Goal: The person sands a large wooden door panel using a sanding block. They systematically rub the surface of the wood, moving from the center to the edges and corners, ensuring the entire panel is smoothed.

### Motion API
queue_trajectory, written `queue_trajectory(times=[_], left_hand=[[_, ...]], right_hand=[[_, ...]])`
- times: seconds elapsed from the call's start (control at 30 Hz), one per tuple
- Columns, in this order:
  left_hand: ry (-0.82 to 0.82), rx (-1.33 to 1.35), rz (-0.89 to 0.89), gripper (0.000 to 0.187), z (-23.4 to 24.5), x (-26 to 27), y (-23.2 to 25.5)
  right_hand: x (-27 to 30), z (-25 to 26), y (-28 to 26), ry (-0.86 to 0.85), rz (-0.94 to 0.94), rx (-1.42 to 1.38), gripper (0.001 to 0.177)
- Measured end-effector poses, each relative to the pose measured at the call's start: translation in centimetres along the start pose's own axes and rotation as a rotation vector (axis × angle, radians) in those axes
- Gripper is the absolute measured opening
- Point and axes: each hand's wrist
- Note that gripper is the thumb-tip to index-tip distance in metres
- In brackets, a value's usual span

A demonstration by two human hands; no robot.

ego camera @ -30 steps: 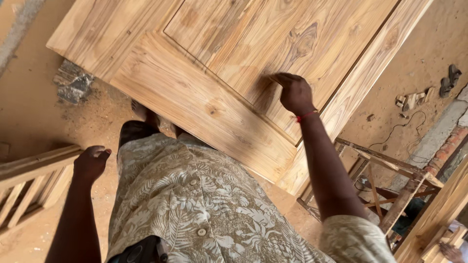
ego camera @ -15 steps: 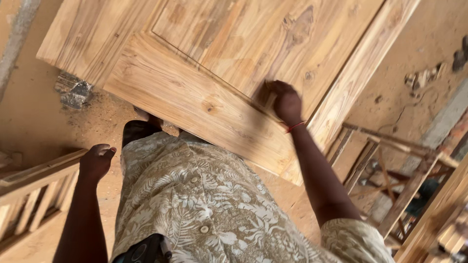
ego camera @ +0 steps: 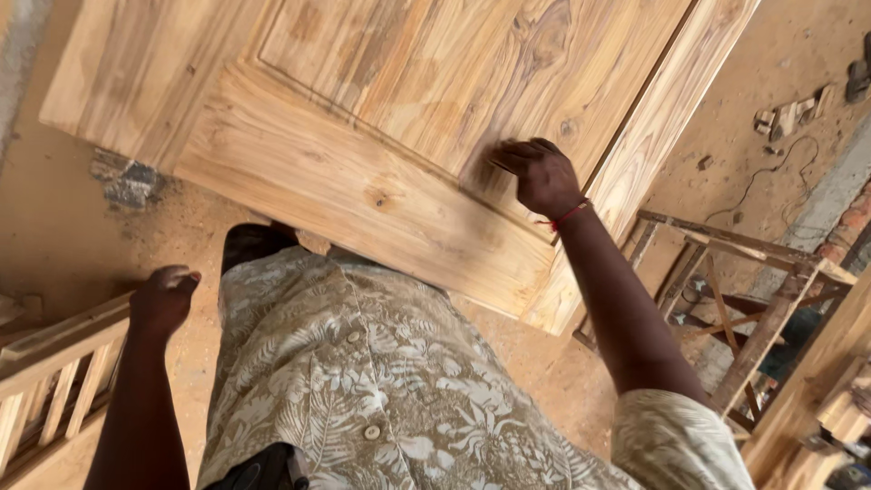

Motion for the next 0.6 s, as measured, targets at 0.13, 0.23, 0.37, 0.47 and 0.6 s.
queue_trajectory(times=[0.13, 0.23, 0.37, 0.47, 0.6], left_hand=[[0.030, 0.012, -0.028, 0.053, -0.9, -0.5, -0.5], [-0.006, 0.030, -0.042, 0.053, -1.4, -0.4, -0.7], [-0.046, 0.019, -0.016, 0.053, -1.5, 0.2, 0.2], [-0.068, 0.017, 0.000, 0.053, -0.3, -0.7, 0.8], [-0.027, 0.102, -0.050, 0.054, -0.3, -1.0, 0.6]], right_hand=[[3.7, 0.7, 1.3, 0.062, 0.061, -0.032, 0.035], [4.3, 0.8, 0.0, -0.010, -0.268, -0.086, 0.049], [2.4, -4.7, -3.5, 0.336, -0.264, 0.064, 0.044], [3.3, -4.6, -4.2, 0.308, -0.276, 0.067, 0.042], [3.3, -0.6, -2.1, 0.123, -0.484, -0.125, 0.036]])
Point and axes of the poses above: each hand's wrist, its own x-axis away from the middle knuckle, its own z-axis out of the back of the hand, y = z × x, and after that the axes turned 13 degrees about -x, right-handed
